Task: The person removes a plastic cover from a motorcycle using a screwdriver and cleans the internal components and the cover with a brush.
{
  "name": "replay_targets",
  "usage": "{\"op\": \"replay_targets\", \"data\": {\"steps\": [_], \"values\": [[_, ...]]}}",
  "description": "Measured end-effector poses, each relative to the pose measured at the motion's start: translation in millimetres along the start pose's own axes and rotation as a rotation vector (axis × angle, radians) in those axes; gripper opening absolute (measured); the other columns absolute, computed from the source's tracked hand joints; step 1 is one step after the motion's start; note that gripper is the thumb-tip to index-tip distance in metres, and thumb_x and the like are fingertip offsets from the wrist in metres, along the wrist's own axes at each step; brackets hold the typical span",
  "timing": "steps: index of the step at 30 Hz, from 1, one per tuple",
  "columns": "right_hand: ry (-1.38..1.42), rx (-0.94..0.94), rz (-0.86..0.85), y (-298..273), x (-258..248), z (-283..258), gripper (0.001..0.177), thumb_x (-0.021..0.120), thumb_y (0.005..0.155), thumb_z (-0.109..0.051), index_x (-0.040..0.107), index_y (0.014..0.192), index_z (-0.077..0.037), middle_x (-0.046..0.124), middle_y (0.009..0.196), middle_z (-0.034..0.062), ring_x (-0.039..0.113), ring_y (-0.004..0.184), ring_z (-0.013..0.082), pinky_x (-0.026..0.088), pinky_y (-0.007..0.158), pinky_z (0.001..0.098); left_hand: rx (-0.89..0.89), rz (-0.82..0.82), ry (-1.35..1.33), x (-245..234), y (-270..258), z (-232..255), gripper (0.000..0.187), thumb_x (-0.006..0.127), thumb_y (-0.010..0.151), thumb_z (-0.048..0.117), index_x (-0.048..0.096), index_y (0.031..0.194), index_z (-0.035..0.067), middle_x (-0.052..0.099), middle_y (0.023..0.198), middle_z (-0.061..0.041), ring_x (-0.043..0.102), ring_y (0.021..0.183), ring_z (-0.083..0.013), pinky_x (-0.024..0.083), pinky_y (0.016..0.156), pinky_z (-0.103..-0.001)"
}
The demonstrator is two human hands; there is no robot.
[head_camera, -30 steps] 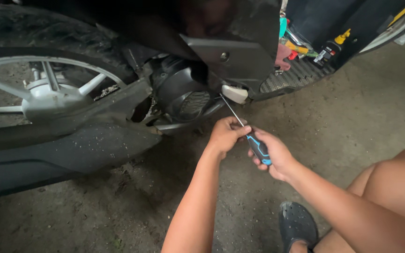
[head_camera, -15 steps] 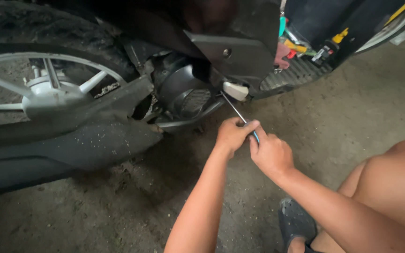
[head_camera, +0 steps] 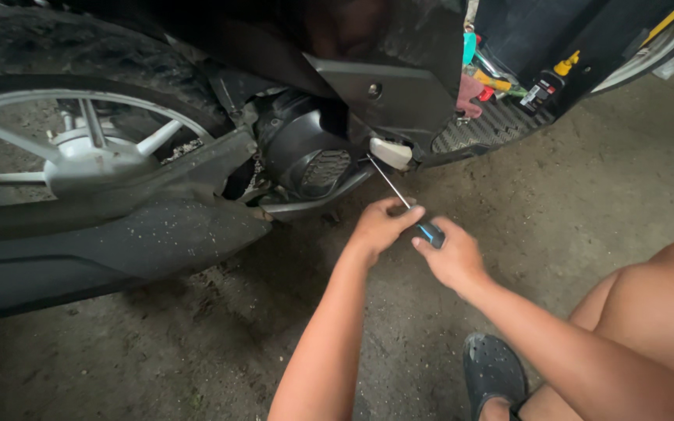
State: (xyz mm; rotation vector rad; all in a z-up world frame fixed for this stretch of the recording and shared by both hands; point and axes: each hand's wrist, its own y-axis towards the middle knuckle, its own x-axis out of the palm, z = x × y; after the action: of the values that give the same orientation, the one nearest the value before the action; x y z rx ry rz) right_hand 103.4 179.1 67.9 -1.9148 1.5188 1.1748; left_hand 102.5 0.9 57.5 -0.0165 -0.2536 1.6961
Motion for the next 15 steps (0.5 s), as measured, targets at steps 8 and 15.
{"op": "replay_targets", "data": {"steps": [8,15], "values": [[0.918,0.68,-0.392,12,-37,-41,0.032,0.05,0.093,-0.035,0.06,0.105,-0.007,0.071,0.071,0.0132,0.053,0.043,0.0128,0.033,0.031,0.0256,-0.024,-0.09,-0.147,-1,17,-14,0.031,0.082,0.082,0.018,0.078,0.104,-0.003,0.076,0.087,-0.01,0.065,0.073,-0.0158,0.053,0.067,-0.03],[0.521,0.459,-0.295,8,-28,-41,0.02,0.066,0.094,-0.022,0.064,0.107,-0.006,0.065,0.074,0.0056,0.054,0.05,0.0111,0.038,0.039,0.0269,-0.066,-0.13,-0.165,-9,6,0,0.034,0.079,0.083,0.021,0.075,0.112,0.005,0.076,0.093,-0.003,0.069,0.081,-0.0109,0.055,0.073,-0.027]]}}
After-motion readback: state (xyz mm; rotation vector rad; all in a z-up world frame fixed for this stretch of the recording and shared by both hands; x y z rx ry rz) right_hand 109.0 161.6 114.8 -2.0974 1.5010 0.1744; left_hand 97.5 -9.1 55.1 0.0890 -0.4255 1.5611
